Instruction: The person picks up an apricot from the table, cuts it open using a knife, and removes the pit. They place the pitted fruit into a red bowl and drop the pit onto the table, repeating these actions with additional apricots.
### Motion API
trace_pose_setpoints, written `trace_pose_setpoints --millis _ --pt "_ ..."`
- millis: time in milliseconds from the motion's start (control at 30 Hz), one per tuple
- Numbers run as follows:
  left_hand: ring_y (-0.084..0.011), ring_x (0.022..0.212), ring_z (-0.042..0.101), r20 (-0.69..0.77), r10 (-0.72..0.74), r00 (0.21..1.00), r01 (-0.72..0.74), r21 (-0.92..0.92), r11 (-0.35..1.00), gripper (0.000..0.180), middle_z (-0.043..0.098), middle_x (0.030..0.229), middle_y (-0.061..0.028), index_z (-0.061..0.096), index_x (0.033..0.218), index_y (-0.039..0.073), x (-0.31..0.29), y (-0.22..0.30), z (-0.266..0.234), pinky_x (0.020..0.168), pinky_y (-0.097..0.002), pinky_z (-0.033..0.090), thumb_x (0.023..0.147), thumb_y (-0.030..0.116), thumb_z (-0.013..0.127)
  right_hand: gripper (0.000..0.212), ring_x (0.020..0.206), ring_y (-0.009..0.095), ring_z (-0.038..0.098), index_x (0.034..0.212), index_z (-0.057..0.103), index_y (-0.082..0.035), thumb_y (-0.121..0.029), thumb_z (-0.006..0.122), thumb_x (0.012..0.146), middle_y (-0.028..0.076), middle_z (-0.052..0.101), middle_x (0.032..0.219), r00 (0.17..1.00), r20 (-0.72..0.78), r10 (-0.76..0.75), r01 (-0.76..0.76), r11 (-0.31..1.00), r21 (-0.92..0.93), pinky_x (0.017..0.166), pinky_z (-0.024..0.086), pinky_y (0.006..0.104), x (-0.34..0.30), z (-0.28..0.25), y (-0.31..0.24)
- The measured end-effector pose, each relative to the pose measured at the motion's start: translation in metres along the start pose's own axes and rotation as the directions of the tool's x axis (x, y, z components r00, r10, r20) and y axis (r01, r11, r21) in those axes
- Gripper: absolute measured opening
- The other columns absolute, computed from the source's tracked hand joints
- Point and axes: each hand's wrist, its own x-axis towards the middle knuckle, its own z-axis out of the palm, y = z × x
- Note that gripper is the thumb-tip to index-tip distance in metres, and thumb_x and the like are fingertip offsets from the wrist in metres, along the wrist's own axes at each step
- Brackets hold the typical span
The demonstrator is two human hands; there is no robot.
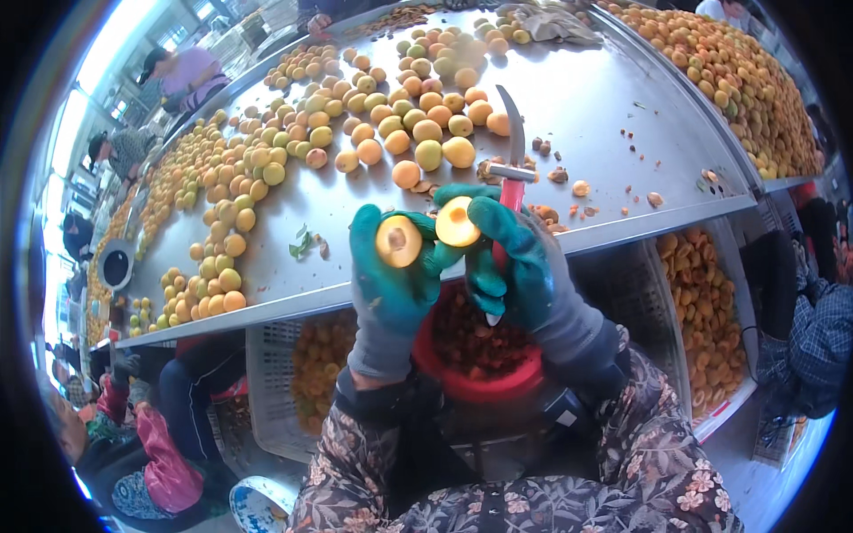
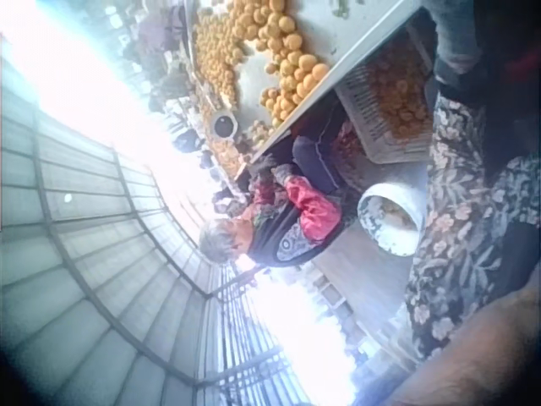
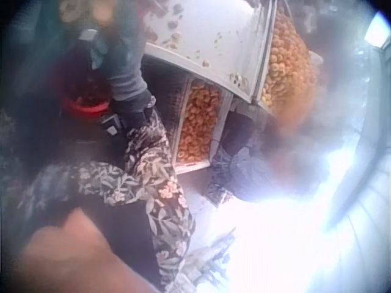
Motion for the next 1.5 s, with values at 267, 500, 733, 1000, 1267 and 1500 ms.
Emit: trace_pose_setpoints --millis 267,500,733,1000,1267,1500 --pt "-0.022 0.092 0.064 0.518 -0.292 0.804 0.593 -0.654 0.47 0.044 0.062 0.108 -0.0135 0.053 0.121 0.001 -0.005 -0.009 -0.013 0.083 -0.0329 0.052 0.1 0.038 0.042 0.04 0.051 0.007 0.049 0.132 0.049 0.0 -0.025 0.048 0.101 0.01 0.067 0.094 0.992 -0.053 -0.113 0.113 0.994 -0.016 0.045 0.044 0.0208 0.012 0.013 -0.036" --pt "-0.026 0.107 0.061 0.24 -0.038 0.97 0.085 -0.19 0.978 0.063 0.055 0.125 -0.0174 0.029 0.145 0.002 -0.033 0.006 -0.002 0.096 -0.0335 0.048 0.088 -0.01 0.052 0.029 0.084 0.014 0.061 0.12 0.056 0.005 -0.01 0.058 0.095 0.012 0.064 0.1 0.902 0.127 -0.412 0.404 0.911 0.083 0.074 0.052 0.0314 -0.011 0.042 -0.021" --pt "-0.0135 0.08 0.059 0.29 -0.207 0.934 0.309 -0.374 0.875 0.06 0.055 0.115 -0.0139 0.027 0.143 0.008 -0.032 0.02 0.005 0.065 -0.0249 0.052 0.091 -0.003 0.054 0.033 0.074 0.018 0.058 0.119 0.052 0.003 -0.023 0.049 0.099 0.015 0.06 0.099 0.722 0.056 -0.689 0.692 0.72 -0.053 0.083 0.052 0.0451 0.009 0.018 -0.015" --pt "-0.0103 0.072 0.057 0.132 -0.405 0.905 0.42 -0.438 0.795 0.033 0.059 0.095 -0.0084 0.046 0.126 0.005 -0.018 0.019 -0.003 0.065 -0.021 0.049 0.099 0.023 0.046 0.034 0.098 0.021 0.064 0.118 0.06 0.007 -0.011 0.062 0.089 0.015 0.063 0.111 0.885 0.138 -0.444 0.418 0.63 -0.655 0.085 0.054 0.0328 -0.006 0.014 -0.018" --pt "-0.0102 0.075 0.058 -0.055 -0.276 0.959 0.238 -0.367 0.899 0.035 0.062 0.095 -0.0074 0.053 0.12 0.002 -0.014 0.022 0.01 0.067 -0.0215 0.051 0.103 0.03 0.043 0.035 0.067 0.011 0.064 0.12 0.06 0.005 -0.014 0.065 0.091 0.012 0.069 0.092 0.947 -0.191 -0.257 0.216 0.953 -0.213 0.055 0.053 0.0238 -0.01 0.028 -0.006" --pt "-0.0096 0.081 0.055 0.215 -0.508 0.834 0.526 -0.585 0.617 0.024 0.056 0.111 -0.0097 0.048 0.122 0.0 -0.013 0.013 -0.01 0.063 -0.0203 0.05 0.098 0.001 0.045 0.032 0.079 0.012 0.066 0.117 0.059 0.005 -0.004 0.069 0.088 0.011 0.069 0.1 0.964 -0.133 -0.229 0.216 0.97 -0.109 0.06 0.051 0.0209 -0.008 0.021 -0.001"
